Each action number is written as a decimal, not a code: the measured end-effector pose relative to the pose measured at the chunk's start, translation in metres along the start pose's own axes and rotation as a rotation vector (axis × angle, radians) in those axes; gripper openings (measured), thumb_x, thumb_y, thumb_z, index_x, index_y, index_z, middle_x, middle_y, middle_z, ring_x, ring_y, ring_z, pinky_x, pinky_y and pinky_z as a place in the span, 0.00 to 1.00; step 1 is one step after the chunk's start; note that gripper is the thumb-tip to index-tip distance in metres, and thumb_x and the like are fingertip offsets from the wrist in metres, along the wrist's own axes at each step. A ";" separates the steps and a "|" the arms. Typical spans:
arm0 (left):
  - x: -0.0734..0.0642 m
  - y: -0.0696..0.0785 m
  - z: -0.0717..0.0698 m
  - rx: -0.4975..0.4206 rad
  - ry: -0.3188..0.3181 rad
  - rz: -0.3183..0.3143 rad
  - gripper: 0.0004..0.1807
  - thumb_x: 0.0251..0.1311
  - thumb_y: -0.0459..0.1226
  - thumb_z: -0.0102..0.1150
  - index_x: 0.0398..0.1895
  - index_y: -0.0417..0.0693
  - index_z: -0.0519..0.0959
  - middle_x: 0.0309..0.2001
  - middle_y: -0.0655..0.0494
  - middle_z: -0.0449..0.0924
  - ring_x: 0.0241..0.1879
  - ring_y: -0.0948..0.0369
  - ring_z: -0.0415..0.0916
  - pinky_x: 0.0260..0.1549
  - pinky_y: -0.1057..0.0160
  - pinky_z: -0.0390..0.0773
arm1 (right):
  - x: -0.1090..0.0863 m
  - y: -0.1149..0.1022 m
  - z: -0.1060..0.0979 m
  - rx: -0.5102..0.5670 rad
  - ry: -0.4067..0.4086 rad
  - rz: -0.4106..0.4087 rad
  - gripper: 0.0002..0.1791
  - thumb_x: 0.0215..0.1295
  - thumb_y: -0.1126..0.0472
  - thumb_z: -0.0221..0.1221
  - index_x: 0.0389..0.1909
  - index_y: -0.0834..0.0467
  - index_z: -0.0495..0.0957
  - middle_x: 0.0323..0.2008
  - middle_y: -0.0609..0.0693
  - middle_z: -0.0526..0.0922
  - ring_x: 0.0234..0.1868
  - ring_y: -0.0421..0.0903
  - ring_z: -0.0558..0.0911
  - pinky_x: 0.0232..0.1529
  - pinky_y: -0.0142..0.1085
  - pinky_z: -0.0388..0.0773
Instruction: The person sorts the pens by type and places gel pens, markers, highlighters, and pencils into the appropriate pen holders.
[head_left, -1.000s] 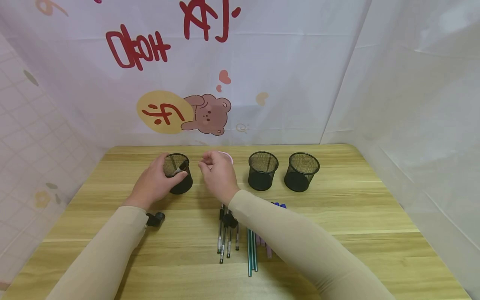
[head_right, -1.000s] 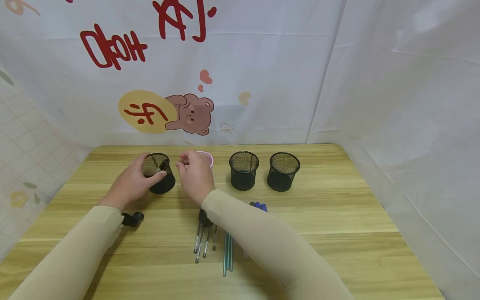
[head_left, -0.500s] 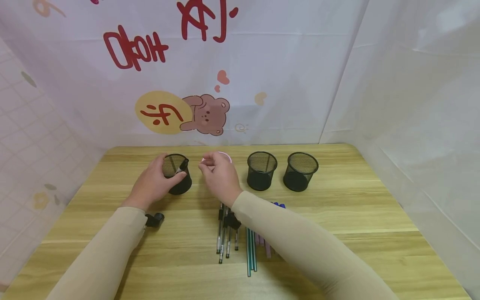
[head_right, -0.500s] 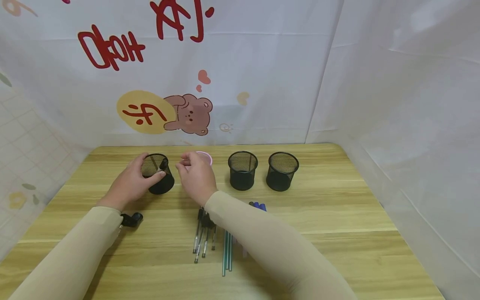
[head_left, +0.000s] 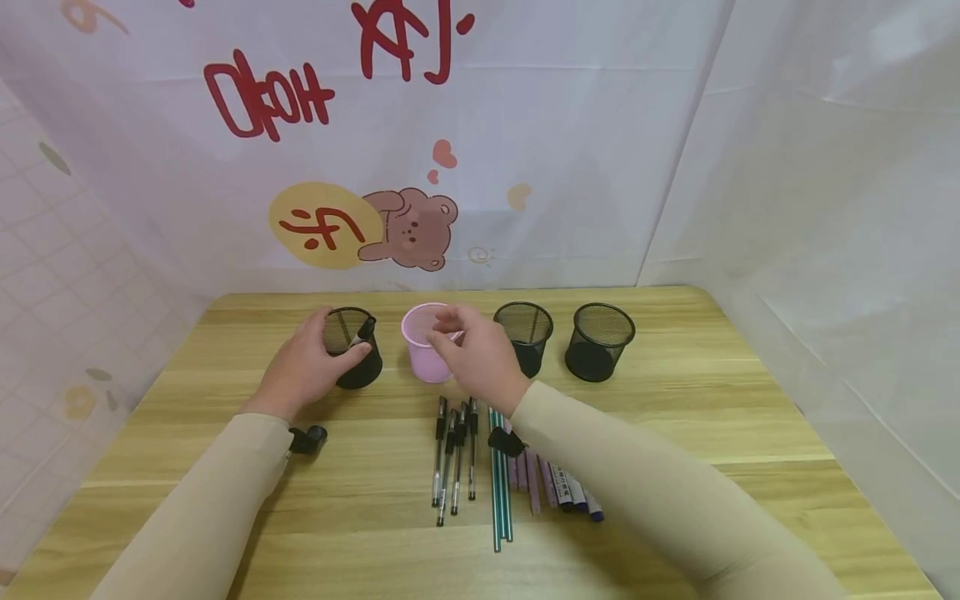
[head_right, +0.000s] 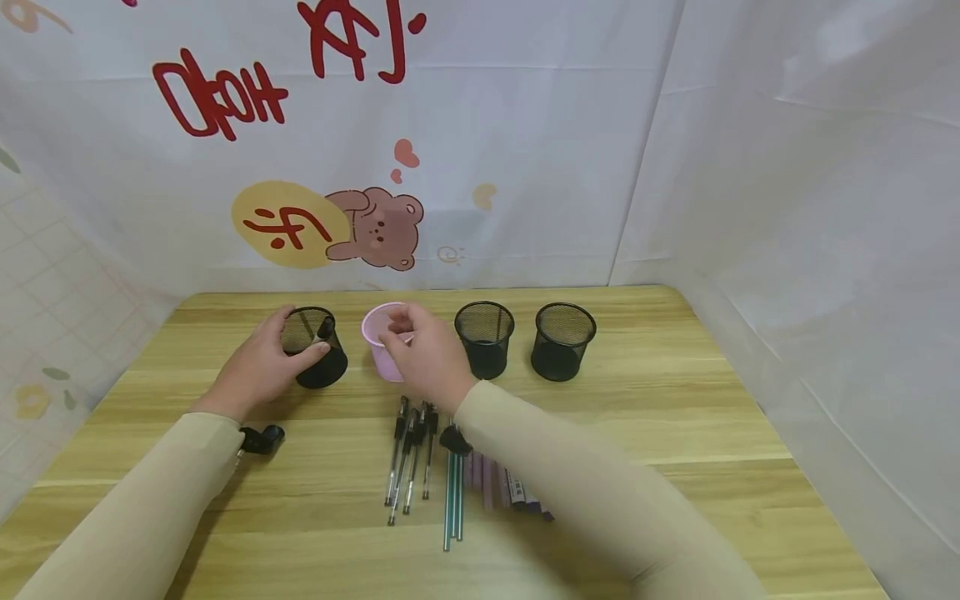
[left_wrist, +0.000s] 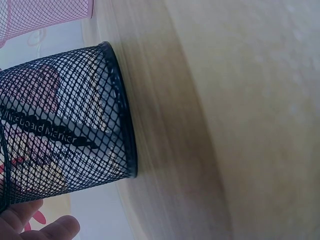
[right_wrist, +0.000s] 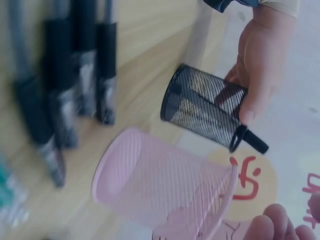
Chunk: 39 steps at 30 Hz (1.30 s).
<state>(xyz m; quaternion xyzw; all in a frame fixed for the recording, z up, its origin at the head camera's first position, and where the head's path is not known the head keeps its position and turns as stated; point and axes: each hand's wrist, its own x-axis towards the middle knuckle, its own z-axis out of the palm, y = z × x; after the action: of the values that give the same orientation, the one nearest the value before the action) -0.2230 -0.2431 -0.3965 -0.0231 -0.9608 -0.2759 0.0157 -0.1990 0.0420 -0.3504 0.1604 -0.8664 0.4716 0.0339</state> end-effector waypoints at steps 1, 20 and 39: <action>0.000 0.000 0.000 0.000 -0.002 -0.002 0.61 0.63 0.73 0.54 0.86 0.44 0.47 0.82 0.35 0.53 0.77 0.31 0.58 0.72 0.27 0.62 | -0.002 0.002 -0.005 -0.013 -0.002 -0.001 0.20 0.76 0.54 0.63 0.63 0.57 0.79 0.53 0.50 0.89 0.42 0.45 0.87 0.40 0.37 0.85; 0.002 0.000 -0.002 0.004 -0.008 -0.002 0.62 0.63 0.73 0.54 0.86 0.43 0.47 0.83 0.35 0.52 0.77 0.31 0.57 0.72 0.27 0.61 | -0.037 0.047 -0.087 -0.283 -0.106 0.012 0.21 0.75 0.54 0.65 0.63 0.59 0.80 0.45 0.49 0.90 0.34 0.40 0.85 0.34 0.37 0.81; 0.004 0.000 0.001 0.011 -0.009 -0.014 0.63 0.62 0.75 0.53 0.86 0.45 0.46 0.83 0.35 0.52 0.77 0.30 0.58 0.72 0.26 0.62 | -0.058 0.102 -0.122 -0.505 -0.354 0.141 0.23 0.69 0.55 0.68 0.60 0.63 0.81 0.35 0.47 0.87 0.29 0.40 0.79 0.32 0.35 0.78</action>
<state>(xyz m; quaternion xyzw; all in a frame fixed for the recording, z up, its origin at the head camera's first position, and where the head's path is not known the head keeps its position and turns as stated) -0.2266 -0.2430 -0.3973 -0.0175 -0.9625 -0.2707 0.0098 -0.1868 0.2086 -0.3773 0.1659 -0.9576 0.2075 -0.1115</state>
